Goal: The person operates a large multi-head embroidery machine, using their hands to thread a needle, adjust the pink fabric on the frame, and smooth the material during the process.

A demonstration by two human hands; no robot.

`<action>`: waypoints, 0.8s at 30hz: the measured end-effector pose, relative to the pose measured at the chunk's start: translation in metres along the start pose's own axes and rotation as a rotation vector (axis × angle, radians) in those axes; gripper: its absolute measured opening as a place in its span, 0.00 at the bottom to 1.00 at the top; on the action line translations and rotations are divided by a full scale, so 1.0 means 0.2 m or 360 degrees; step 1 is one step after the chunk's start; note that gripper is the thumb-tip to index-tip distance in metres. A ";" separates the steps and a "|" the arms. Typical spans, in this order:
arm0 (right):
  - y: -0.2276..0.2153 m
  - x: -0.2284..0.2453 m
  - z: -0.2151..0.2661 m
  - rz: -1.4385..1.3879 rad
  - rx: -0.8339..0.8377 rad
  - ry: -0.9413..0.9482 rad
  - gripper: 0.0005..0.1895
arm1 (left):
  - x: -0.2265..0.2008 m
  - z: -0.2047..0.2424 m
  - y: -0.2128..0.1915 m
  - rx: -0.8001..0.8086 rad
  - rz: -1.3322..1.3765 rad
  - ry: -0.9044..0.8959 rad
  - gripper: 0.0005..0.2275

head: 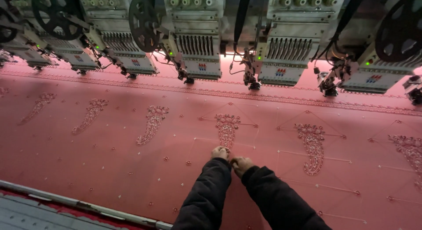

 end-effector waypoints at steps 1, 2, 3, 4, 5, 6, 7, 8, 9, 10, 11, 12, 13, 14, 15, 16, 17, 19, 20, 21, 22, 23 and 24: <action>0.00 0.01 0.03 -0.0029 -0.0048 -0.0086 0.17 | -0.04 0.05 -0.03 -0.0071 -0.0300 0.0025 0.09; -0.02 0.03 0.05 -0.0059 -0.0097 -0.0175 0.19 | -0.09 0.10 -0.07 -0.0145 -0.0600 0.0051 0.10; -0.02 0.00 0.10 -0.0057 -0.0098 -0.0180 0.19 | -0.11 0.19 -0.05 -0.0149 -0.0597 0.0052 0.10; -0.01 0.04 0.16 0.0291 -0.0169 -0.0427 0.19 | -0.13 0.28 -0.02 -0.0091 -0.0708 0.0090 0.10; 0.01 0.08 0.23 0.0638 -0.0245 -0.0672 0.19 | -0.15 0.37 0.00 -0.0032 -0.0820 0.0128 0.10; -0.05 0.13 0.30 0.0640 -0.0251 -0.0671 0.19 | -0.15 0.38 0.00 -0.0031 -0.0818 0.0134 0.10; -0.16 0.23 0.42 0.0533 -0.0523 -0.0918 0.12 | -0.13 0.38 0.01 0.0065 -0.0631 0.0031 0.11; -0.26 0.31 0.60 0.0416 -0.0782 -0.1155 0.07 | -0.07 0.42 0.02 0.0165 -0.0448 -0.0084 0.12; -0.24 0.26 0.65 0.0415 -0.0775 -0.1147 0.07 | 0.03 0.37 0.08 0.0171 -0.0452 -0.0091 0.12; -0.23 0.17 0.62 0.0163 -0.0585 -0.0847 0.14 | 0.01 0.33 0.23 0.0490 -0.0568 0.0354 0.12; -0.21 0.07 0.59 -0.0083 -0.0391 -0.0547 0.22 | 0.00 0.32 0.37 0.0803 -0.0678 0.0804 0.12; -0.28 0.08 0.64 -0.0083 -0.0398 -0.0544 0.22 | -0.01 0.37 0.35 0.0807 -0.0680 0.0811 0.12; -0.32 0.04 0.67 -0.0216 -0.0291 -0.0320 0.15 | 0.06 0.37 0.28 0.0717 -0.0177 0.0314 0.12; -0.35 -0.03 0.73 -0.0347 -0.0183 -0.0079 0.13 | 0.17 0.41 0.26 0.0615 0.0318 -0.0192 0.12; -0.33 -0.17 0.68 -0.0346 -0.0189 -0.0062 0.13 | 0.16 0.42 0.25 0.0632 0.0314 -0.0197 0.12; -0.30 -0.31 0.62 -0.0626 -0.0184 0.0001 0.13 | 0.14 0.41 0.22 0.0623 0.0537 -0.0219 0.12; -0.26 -0.44 0.56 -0.0908 -0.0179 0.0064 0.14 | 0.12 0.39 0.18 0.0613 0.0760 -0.0242 0.12; -0.32 -0.61 0.50 -0.1534 -0.0112 0.0252 0.14 | 0.13 0.28 0.14 0.0519 0.0717 -0.0170 0.10; -0.31 -0.67 0.48 -0.2158 -0.0015 0.0438 0.19 | 0.13 0.22 0.09 0.0413 0.0679 -0.0105 0.09; -0.36 -0.69 0.48 -0.2161 -0.0018 0.0434 0.19 | 0.13 0.21 0.09 0.0414 0.0677 -0.0100 0.09; -0.40 -0.73 0.47 -0.2230 -0.0030 0.0523 0.19 | 0.14 0.20 0.09 0.0400 0.0593 -0.0134 0.09; -0.45 -0.75 0.47 -0.2298 -0.0042 0.0613 0.20 | 0.14 0.18 0.08 0.0385 0.0509 -0.0167 0.09; -0.46 -0.74 0.44 -0.2298 -0.0035 0.0610 0.20 | 0.13 0.21 0.12 0.0378 0.0510 -0.0166 0.09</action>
Point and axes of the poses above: each hand's wrist, its own z-axis away from the middle knuckle, its own y-axis out of the palm, x = y × z, the point moved 8 cm from there along -z, towards the middle knuckle, and after that the axes turned 2 degrees about -y, right-handed, at the moved point
